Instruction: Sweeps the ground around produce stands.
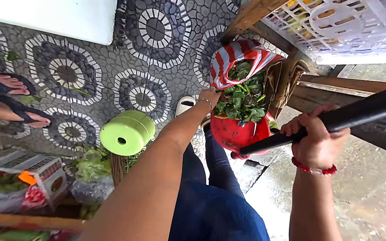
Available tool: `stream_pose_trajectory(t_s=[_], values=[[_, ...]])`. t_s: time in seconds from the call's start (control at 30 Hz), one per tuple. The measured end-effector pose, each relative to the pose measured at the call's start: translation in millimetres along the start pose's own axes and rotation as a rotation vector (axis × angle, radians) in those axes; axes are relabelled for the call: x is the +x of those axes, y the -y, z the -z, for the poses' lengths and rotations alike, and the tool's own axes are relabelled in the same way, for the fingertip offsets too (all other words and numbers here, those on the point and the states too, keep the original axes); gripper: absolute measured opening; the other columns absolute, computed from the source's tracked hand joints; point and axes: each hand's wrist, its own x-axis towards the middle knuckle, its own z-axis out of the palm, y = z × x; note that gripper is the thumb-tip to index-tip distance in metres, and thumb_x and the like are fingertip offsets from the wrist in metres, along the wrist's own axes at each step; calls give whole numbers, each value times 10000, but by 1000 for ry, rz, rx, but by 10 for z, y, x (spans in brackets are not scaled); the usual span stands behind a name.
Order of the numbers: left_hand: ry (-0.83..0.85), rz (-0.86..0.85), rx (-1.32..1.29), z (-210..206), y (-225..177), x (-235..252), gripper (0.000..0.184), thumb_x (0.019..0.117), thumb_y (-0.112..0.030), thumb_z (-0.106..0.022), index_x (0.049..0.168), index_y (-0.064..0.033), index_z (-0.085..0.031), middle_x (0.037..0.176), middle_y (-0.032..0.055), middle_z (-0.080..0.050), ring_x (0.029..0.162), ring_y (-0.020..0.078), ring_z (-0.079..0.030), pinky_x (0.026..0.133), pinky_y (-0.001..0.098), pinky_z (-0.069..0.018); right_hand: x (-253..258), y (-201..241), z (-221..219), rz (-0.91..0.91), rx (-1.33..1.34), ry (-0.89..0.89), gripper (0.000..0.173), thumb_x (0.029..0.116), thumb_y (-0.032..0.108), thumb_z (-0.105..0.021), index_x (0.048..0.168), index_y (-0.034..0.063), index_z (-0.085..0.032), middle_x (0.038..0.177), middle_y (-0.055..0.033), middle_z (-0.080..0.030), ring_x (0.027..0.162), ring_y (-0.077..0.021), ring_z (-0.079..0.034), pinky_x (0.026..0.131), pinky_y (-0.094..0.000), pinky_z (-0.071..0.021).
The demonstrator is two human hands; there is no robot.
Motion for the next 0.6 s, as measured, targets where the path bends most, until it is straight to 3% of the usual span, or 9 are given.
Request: stream_pose_trajectory(t_s=[0.07, 0.23, 0.37, 0.5, 0.6], values=[[-28, 80, -61, 79, -80, 36, 480, 1009, -10, -508, 1460, -165, -562, 1393, 338, -518, 1157, 514, -610, 908, 640, -521, -30, 56, 9, 4, 25, 9, 202, 851, -20, -546, 866, 182, -541, 547, 55, -587, 441, -102, -584, 459, -294, -567], [9, 171, -143, -95, -141, -6, 561, 1009, -5, -499, 1542, -173, -464, 1522, 337, -402, 1148, 524, -617, 893, 641, -532, -88, 80, 109, -25, 4, -19, 207, 843, -25, -534, 851, 182, -540, 528, 58, -581, 434, -98, -583, 458, -290, -564], [-26, 163, -191, -126, -29, -31, 648, 939, -6, -587, 1553, -160, -451, 1406, 367, -494, 1222, 533, -559, 970, 675, -465, -192, 35, 141, -33, 35, -49, 222, 823, -43, -521, 833, 179, -525, 524, 52, -592, 431, -96, -589, 453, -279, -560], [14, 158, -328, -37, 29, 5, 555, 985, -76, -562, 1532, -91, -467, 1455, 340, -474, 1284, 508, -539, 1018, 653, -471, -285, 160, 153, -83, 75, -22, 223, 826, -38, -523, 839, 184, -536, 536, 54, -599, 437, -91, -590, 450, -271, -556], [16, 117, -372, -100, 49, 20, 543, 952, -33, -605, 1488, -64, -520, 1440, 314, -513, 1325, 481, -517, 1061, 634, -448, -352, 174, 203, -150, 47, -64, 210, 817, -29, -520, 809, 180, -544, 511, 53, -581, 416, -89, -568, 434, -275, -539]])
